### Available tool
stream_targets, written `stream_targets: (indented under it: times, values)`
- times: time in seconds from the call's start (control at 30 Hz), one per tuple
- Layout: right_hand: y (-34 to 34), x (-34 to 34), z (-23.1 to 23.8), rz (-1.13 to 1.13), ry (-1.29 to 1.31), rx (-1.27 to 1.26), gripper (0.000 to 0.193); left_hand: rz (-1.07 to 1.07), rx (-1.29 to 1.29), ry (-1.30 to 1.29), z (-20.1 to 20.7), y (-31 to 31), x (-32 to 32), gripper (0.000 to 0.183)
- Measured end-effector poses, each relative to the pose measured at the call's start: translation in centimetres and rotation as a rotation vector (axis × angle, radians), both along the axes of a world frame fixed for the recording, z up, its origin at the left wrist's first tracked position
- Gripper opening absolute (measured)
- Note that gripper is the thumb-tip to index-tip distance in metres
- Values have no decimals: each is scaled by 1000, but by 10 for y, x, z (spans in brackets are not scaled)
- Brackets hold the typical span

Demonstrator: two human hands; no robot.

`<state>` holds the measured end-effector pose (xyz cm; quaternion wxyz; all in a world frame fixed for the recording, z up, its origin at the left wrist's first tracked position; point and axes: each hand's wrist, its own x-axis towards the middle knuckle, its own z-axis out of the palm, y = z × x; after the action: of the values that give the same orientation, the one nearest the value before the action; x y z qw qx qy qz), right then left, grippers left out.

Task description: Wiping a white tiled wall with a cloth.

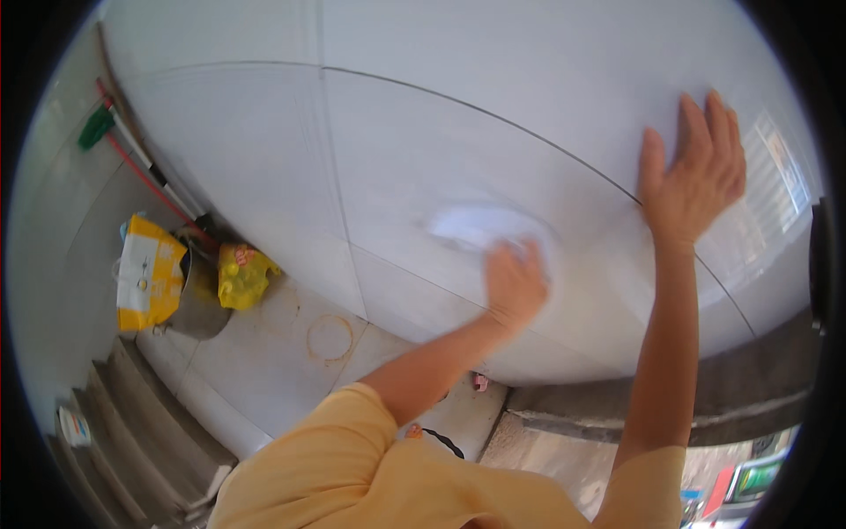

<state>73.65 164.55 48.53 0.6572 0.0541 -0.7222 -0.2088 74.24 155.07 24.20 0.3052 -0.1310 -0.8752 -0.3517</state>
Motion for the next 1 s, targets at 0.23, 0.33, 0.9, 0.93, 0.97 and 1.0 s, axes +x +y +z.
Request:
stream_targets:
  times: [0.23,0.33,0.9,0.93,0.97,1.0]
  values:
    - [4,3,2,9,43,78,44,-256,-81,413,16,-58,-24,58]
    - [-1,5,3,30,64,105,42,-74,-4,151,30,-116,-58,62]
    - [0,-1,8,-38,80,240,40,232,270,236,101,-242,-144,63]
    - [-1,0,9,-9,61,238,39,178,208,313,96,-237,-141,63]
    - [2,2,11,-8,60,242,39,120,148,390,92,-236,-141,63]
    - [6,4,12,-7,61,248,39,140,160,393,89,-239,-146,63]
